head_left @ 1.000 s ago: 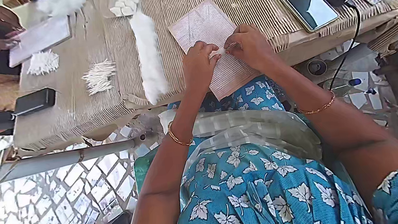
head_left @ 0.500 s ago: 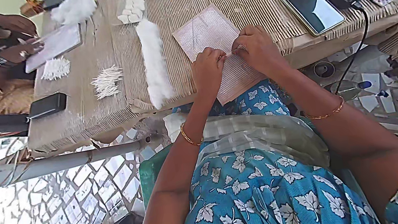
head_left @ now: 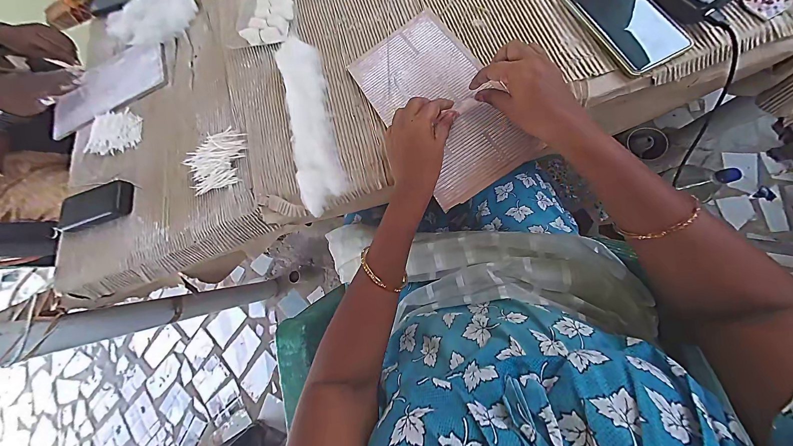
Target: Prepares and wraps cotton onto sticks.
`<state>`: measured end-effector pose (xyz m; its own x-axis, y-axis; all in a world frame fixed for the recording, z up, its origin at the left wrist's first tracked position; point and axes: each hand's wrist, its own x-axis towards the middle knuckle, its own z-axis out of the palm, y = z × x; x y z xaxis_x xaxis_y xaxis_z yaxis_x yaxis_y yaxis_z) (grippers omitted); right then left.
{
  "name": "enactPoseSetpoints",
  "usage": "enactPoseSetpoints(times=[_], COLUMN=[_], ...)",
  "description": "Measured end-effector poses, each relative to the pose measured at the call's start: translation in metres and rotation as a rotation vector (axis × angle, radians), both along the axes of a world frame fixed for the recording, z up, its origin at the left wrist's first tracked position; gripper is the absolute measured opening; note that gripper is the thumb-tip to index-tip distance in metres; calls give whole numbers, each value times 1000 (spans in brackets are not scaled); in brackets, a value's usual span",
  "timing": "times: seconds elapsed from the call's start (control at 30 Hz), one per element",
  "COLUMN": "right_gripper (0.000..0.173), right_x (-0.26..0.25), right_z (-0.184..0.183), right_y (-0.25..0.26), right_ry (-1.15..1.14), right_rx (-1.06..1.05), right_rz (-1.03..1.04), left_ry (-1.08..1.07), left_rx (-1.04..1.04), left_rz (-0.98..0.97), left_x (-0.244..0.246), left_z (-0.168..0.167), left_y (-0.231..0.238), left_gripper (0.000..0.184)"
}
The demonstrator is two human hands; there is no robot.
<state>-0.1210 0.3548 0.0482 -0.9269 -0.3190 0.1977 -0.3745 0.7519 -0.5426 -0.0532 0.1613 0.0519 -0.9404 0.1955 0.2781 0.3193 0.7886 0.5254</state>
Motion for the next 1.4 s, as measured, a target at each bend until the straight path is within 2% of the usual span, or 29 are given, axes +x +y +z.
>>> enactPoseSetpoints(times=[0.2, 0.27, 0.33, 0.4, 0.47, 0.57, 0.83, 0.93, 1.07, 1.13, 1.27, 1.4], right_gripper=[19, 17, 17, 18, 17, 18, 19, 23, 25, 25, 25, 21], right_x=[1, 1, -1, 0, 0, -1, -8, -8, -6, 1, 13, 22], right_z=[-3, -5, -7, -7, -7, -4, 9, 15, 17, 18, 21, 20], right_y=[-3, -4, -5, -6, -6, -1, 26, 34, 26, 13, -19, -60], right_ry=[-33, -35, -39, -44, -48, -46, -10, 33, 92, 123, 120, 12], right_rx=[-4, 1, 23, 30, 29, 30, -64, -88, -103, -100, -83, -145], right_rz=[13, 15, 17, 14, 2, -25, -161, -185, -182, -138, -5, 134], left_ry=[-25, -4, 104, 145, 140, 63, 81, 12, -160, -223, -169, -24], left_rx=[165, 131, 79, 43, 24, -18, 6, 195, 829, 1011, 1211, 1187], left_rz=[30, 17, 37, 53, 54, 4, 23, 12, -10, -32, 53, 122], left_x=[3, -1, -24, -35, -32, -3, -1, 4, -33, -37, -13, 21], left_z=[-2, -9, -34, -44, -40, -16, -20, -14, -21, -9, 23, 29], left_y=[-2, -4, -3, -1, -1, -3, -4, -10, -30, -48, -90, -148], left_gripper=[26, 24, 22, 19, 18, 18, 18, 19, 20, 22, 21, 22])
